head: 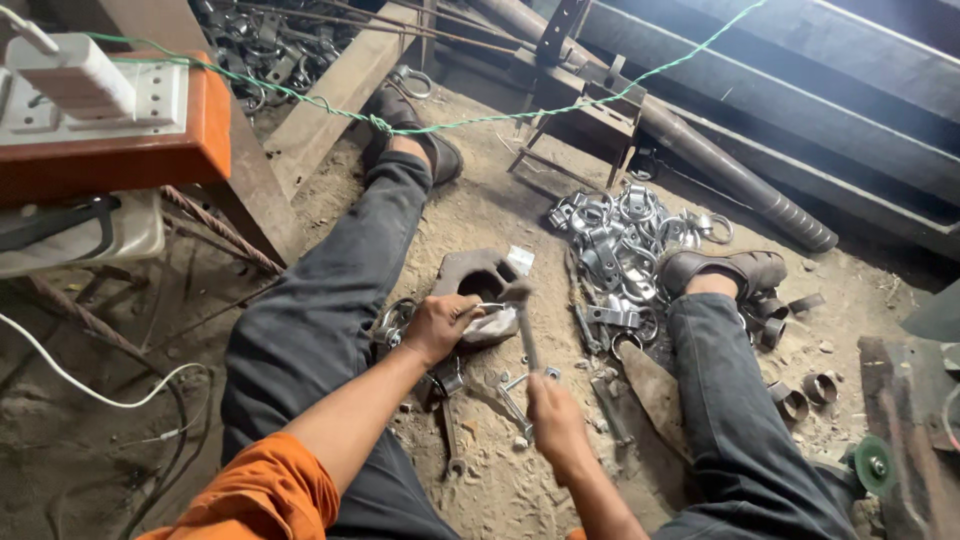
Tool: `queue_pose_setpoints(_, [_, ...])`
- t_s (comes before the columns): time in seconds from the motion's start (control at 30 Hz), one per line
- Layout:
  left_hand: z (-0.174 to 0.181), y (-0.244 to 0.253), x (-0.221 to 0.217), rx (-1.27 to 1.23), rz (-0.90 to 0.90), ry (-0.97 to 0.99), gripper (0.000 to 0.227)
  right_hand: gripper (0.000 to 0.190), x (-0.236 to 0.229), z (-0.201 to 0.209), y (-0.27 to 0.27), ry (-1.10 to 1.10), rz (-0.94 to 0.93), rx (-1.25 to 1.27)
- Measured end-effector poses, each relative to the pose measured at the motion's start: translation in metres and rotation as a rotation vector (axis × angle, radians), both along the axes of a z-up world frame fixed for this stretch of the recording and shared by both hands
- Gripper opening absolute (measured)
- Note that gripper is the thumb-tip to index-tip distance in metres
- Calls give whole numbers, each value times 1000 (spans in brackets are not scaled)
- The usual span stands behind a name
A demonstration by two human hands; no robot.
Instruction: The person sits on the floor and assembles metal hardware components using a hammer and wrench. They strike parts on a metal block, insert pins, and tighten nuts to join pieces together.
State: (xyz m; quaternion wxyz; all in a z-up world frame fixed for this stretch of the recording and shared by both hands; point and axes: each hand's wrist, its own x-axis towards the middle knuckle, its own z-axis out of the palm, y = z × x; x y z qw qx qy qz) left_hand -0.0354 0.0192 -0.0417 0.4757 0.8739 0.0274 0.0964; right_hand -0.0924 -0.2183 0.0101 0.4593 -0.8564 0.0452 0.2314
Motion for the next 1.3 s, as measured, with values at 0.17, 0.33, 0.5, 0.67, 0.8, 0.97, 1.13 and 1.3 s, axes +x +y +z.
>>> queue_pose_setpoints(0.17, [-3,6,-8,145,-58,-181,20,37,3,46,-11,-115,-311,332])
queue_pose_setpoints(0.33, [14,-6,2,39,-18,-241,19,37,20,60,-36,-465,-238,219])
queue_pose_setpoints(0.5, [16,-14,11,-371,56,-24,13,36,32,28,-68,-562,-149,-298])
queue_pose_setpoints(0.67, [0,-13,13,-348,-3,-12,14,43,31,14,-61,-339,-243,-263])
queue_pose_setpoints(0.8, [-15,-15,1,-111,9,45,16,47,27,18,-48,-436,-179,140])
queue_pose_setpoints(0.97, [-21,-8,-3,112,-34,-98,16,44,1,6,-8,-307,-139,214])
queue_pose_setpoints(1.13, [-7,-7,-5,155,-73,26,12,36,-5,16,10,-213,-83,-4])
queue_pose_setpoints(1.3, [-6,-5,-3,173,-80,-8,12,47,3,61,-30,-604,-82,316])
